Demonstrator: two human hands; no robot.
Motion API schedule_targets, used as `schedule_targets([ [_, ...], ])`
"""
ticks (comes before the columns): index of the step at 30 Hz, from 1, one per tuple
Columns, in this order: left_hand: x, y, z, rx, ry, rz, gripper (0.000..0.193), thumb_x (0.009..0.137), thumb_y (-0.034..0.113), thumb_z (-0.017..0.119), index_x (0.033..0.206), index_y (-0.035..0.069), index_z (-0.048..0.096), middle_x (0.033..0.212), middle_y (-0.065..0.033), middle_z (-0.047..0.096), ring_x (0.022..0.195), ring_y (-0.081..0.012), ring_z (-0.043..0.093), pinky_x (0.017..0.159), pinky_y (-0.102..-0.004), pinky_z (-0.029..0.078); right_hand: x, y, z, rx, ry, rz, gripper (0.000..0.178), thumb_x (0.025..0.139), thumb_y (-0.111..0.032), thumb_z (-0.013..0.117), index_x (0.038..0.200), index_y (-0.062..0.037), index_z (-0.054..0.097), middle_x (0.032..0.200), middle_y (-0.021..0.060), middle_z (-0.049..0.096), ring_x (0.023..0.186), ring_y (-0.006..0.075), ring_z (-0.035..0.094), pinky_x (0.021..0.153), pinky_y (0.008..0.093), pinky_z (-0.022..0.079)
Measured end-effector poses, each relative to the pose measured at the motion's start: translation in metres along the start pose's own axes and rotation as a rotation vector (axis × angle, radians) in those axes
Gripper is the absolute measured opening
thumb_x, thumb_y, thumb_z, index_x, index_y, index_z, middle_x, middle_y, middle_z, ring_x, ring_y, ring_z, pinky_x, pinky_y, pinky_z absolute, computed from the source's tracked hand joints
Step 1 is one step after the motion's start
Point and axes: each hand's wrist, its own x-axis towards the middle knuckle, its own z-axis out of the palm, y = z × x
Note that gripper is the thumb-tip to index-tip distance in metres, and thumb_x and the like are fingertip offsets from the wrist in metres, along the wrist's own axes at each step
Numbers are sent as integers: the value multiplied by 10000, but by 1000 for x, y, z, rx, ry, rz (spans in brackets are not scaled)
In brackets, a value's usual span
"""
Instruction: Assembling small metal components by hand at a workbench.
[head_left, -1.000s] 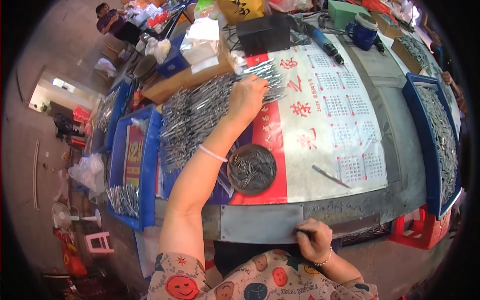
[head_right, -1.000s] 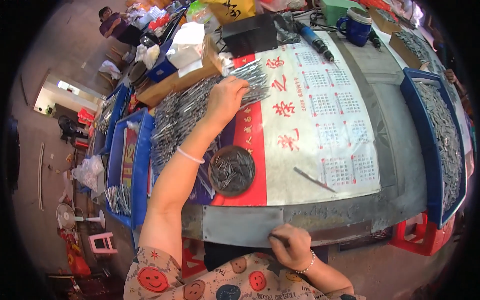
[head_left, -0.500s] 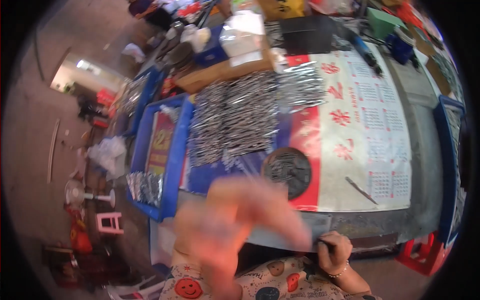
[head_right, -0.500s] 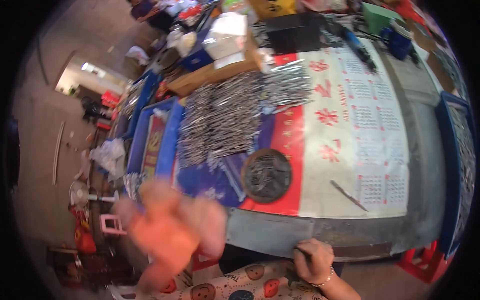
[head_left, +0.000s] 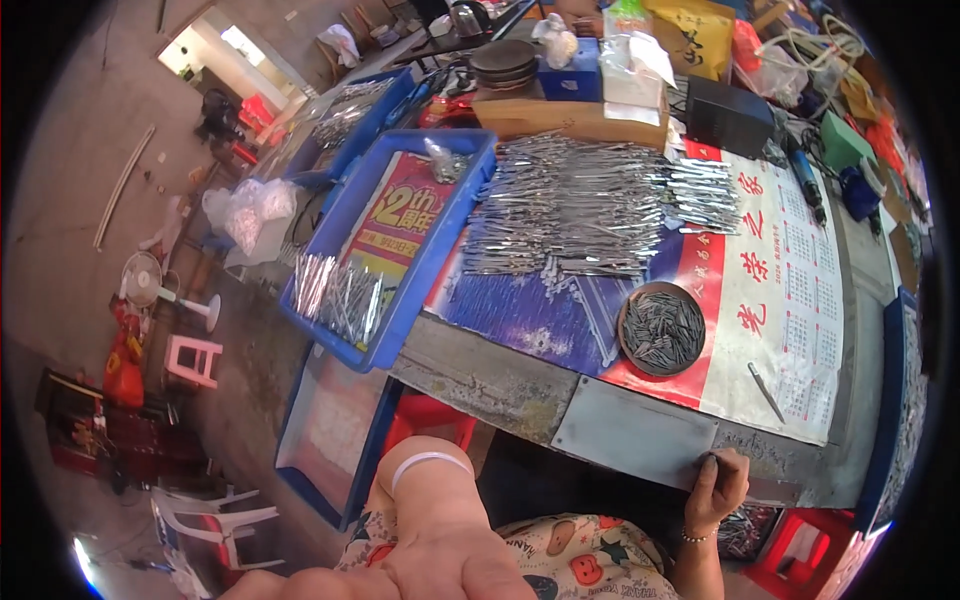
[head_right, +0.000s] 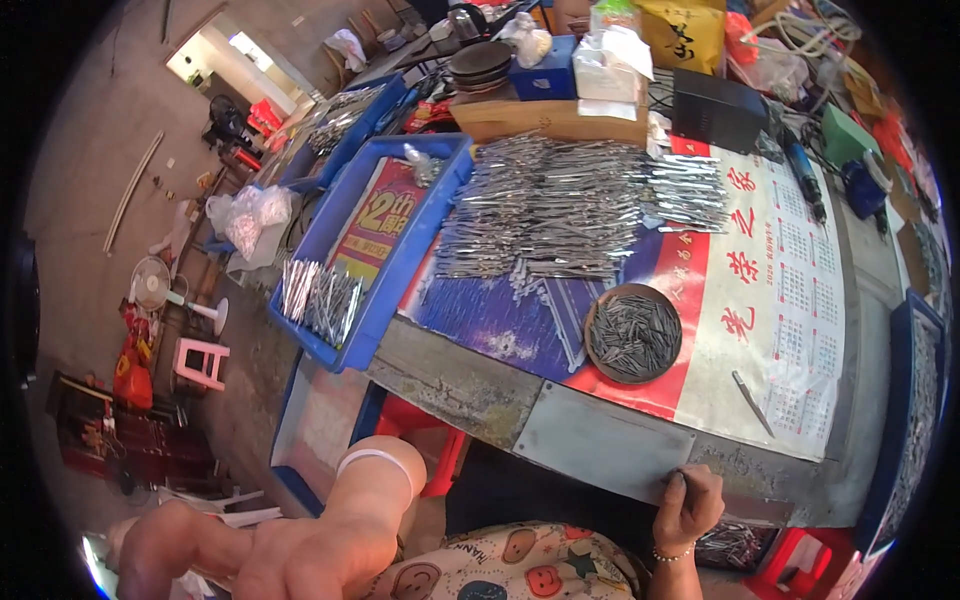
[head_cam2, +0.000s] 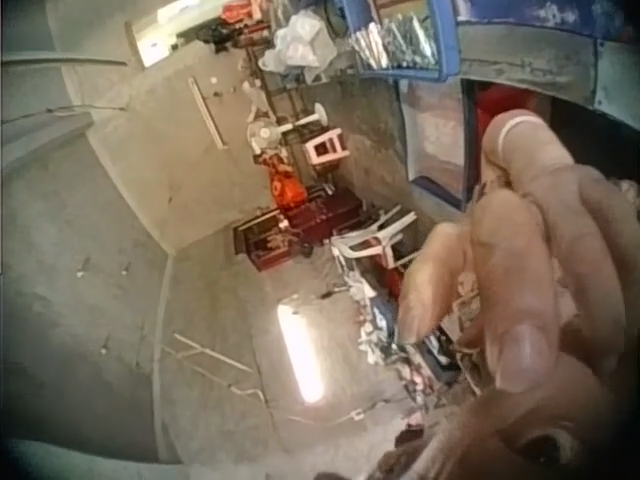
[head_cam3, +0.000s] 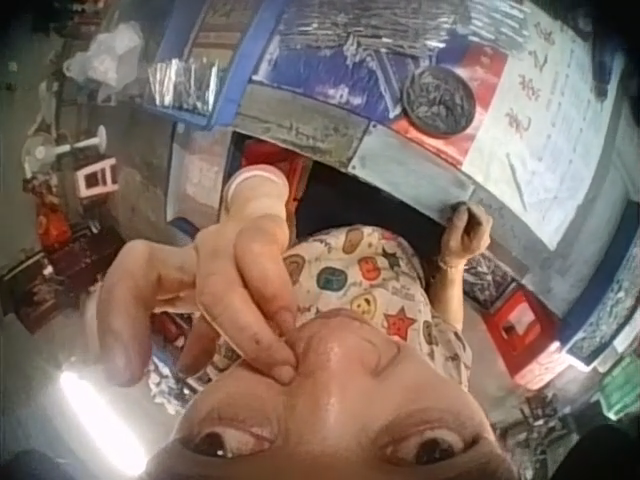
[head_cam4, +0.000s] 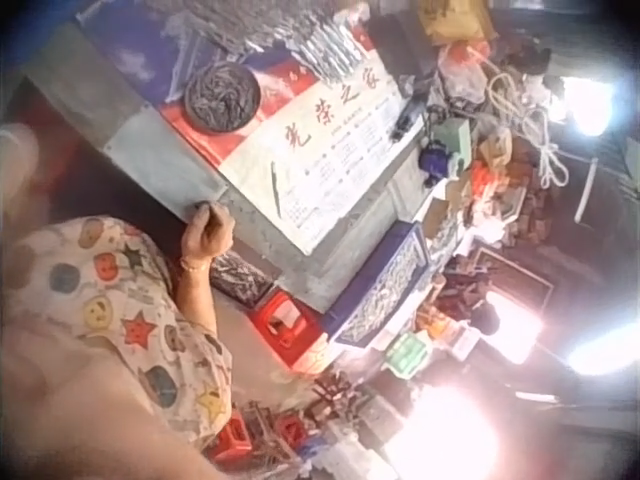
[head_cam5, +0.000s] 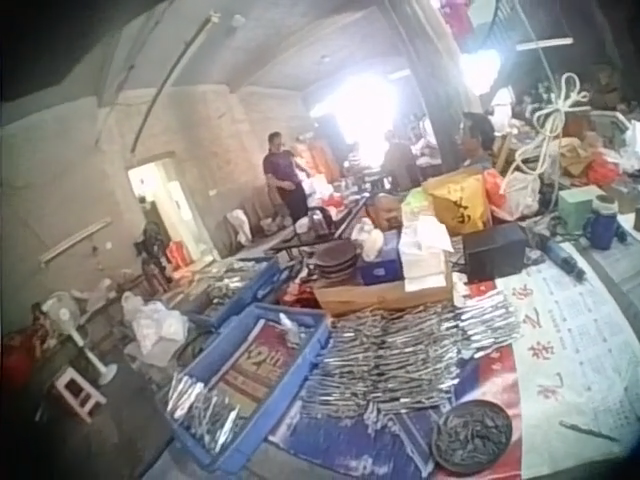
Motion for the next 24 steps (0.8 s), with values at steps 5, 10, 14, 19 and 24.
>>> schedule_targets([
  [5,-9,23,-12,30,-32,59,437,934,101,482,1341,199,359,1350,36,379,780,-233,648,686,-341,500,-5,3,3,-14,-47,68,35,896,-33,521,881,-8,502,737,32,484,613,79,445,545,201,365],
  [10,-22,38,-29,55,-45,103,451,938,128,484,1358,216,346,1350,31,374,810,-242,643,703,-352,488,-7,4,11,-4,-32,10,34,902,-40,525,897,-11,509,780,21,478,607,71,431,535,190,356],
  [14,-33,49,-43,67,-63,121,463,942,150,485,1372,229,335,1351,27,369,835,-249,639,716,-360,478,-6,2,12,-90,-61,-27,32,901,-38,523,898,-9,511,776,20,478,620,73,432,544,191,358],
  [19,-57,59,-64,497,164,198,489,903,98,512,1341,86,296,1318,-98,393,809,-212,597,687,-346,453,-5,-3,17,-112,-63,0,34,897,-32,520,875,-7,514,786,30,498,631,72,431,555,195,361],
  [24,-90,87,-124,1275,495,-86,361,864,8,515,1212,-17,422,1169,-156,510,833,-165,563,713,-288,448,-13,12,6,-207,-55,75,20,870,-17,528,870,3,524,797,56,520,660,112,449,587,232,367],
])
